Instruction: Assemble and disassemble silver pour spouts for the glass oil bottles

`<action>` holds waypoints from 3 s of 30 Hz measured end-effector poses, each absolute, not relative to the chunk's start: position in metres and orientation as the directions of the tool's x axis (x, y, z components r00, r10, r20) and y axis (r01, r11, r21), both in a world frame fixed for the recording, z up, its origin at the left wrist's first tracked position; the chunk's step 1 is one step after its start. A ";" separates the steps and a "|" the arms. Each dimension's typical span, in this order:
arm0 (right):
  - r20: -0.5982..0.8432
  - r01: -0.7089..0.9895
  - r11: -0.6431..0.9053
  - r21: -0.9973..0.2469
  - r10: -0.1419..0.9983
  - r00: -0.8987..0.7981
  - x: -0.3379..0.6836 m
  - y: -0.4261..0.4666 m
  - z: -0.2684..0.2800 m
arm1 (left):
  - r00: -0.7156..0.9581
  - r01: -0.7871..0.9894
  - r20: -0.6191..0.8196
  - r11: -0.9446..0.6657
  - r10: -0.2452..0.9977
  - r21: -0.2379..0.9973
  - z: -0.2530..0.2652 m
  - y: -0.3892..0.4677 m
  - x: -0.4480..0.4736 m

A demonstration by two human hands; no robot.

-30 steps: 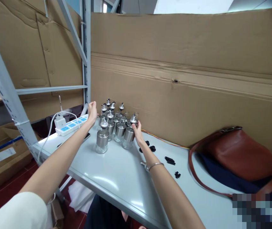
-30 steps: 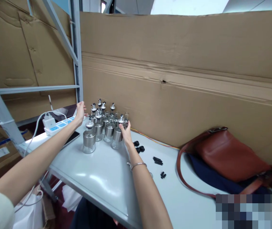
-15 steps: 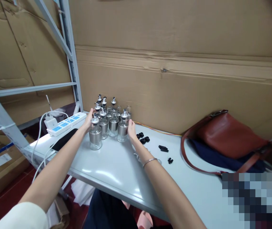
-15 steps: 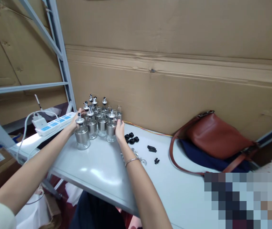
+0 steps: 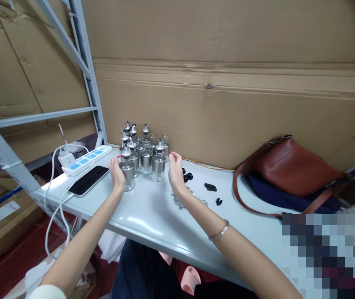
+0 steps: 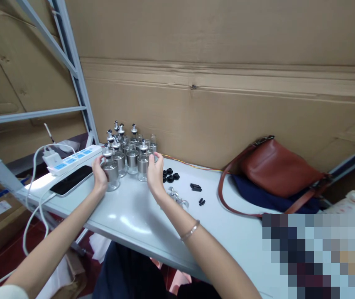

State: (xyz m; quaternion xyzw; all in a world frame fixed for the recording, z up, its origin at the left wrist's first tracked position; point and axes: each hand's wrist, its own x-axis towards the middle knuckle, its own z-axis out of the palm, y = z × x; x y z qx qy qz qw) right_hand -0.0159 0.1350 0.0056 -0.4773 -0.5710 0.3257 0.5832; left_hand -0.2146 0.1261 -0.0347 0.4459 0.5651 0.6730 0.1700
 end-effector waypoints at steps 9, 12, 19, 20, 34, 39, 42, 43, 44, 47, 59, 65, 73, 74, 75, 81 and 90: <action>0.520 0.336 0.604 -0.723 0.795 -0.312 0.074 0.087 0.005 | -0.501 0.447 0.558 -0.355 0.662 0.821 -0.021 0.112 -0.173; 0.456 0.383 0.714 -0.586 0.681 -0.573 0.099 0.085 -0.001 | -0.434 0.467 0.593 -0.394 0.678 0.792 -0.009 0.106 -0.162; 0.357 0.540 0.761 -0.361 0.647 -0.674 0.115 0.085 -0.012 | -0.312 0.285 0.531 -0.456 0.787 0.843 0.007 0.110 -0.138; 0.373 0.538 0.757 -0.369 0.651 -0.661 0.117 0.085 -0.011 | -0.300 0.242 0.506 -0.448 0.809 0.861 0.008 0.109 -0.134; 0.723 0.358 0.811 -0.463 0.579 -0.378 0.127 0.044 0.025 | 0.102 -0.065 0.244 -0.238 0.964 0.969 0.020 0.001 -0.085; 0.632 0.261 0.728 -0.634 0.682 -0.368 0.115 0.004 0.036 | 0.148 -0.045 0.263 -0.259 0.953 0.965 0.015 -0.017 -0.043; 0.605 0.238 0.688 -0.685 0.720 -0.340 0.117 -0.011 0.034 | 0.146 -0.056 0.333 -0.328 0.932 0.943 0.009 -0.018 -0.024; 0.605 0.231 0.690 -0.686 0.717 -0.346 0.120 -0.014 0.033 | 0.146 -0.057 0.357 -0.352 0.923 0.934 0.008 -0.018 -0.019; 0.607 0.223 0.696 -0.683 0.710 -0.356 0.123 -0.016 0.032 | 0.146 -0.056 0.376 -0.372 0.915 0.926 0.007 -0.018 -0.014; 0.593 0.186 0.697 -0.693 0.698 -0.402 0.134 -0.018 0.028 | 0.143 -0.068 0.437 -0.432 0.888 0.899 0.007 -0.017 -0.002; 0.608 0.041 0.663 -0.747 0.708 -0.358 0.146 -0.022 0.025 | 0.124 -0.195 0.507 -0.480 0.853 0.855 0.011 -0.013 0.020; 0.671 0.030 0.707 -0.707 0.683 -0.289 0.141 -0.023 0.026 | 0.102 -0.182 0.479 -0.457 0.872 0.871 0.009 -0.014 0.019; 0.675 -0.097 0.668 -0.738 0.734 -0.072 0.125 -0.030 0.033 | 0.103 -0.053 0.528 -0.525 0.843 0.849 0.009 -0.017 0.017; 0.666 -0.122 0.662 -0.740 0.746 0.001 0.124 -0.031 0.033 | 0.099 -0.059 0.524 -0.521 0.846 0.852 0.008 -0.018 0.015; 0.656 -0.150 0.660 -0.736 0.750 0.077 0.124 -0.032 0.033 | 0.086 -0.066 0.516 -0.512 0.852 0.856 0.008 -0.019 0.012; 0.504 -0.275 0.614 -0.740 0.777 0.378 0.139 -0.046 0.025 | -0.173 -0.016 0.500 -0.510 0.849 0.860 0.011 -0.003 -0.032; 0.365 -0.377 0.459 -0.804 0.883 0.296 0.181 -0.093 -0.028 | -0.442 0.190 0.599 -0.582 0.668 0.790 0.018 0.075 -0.117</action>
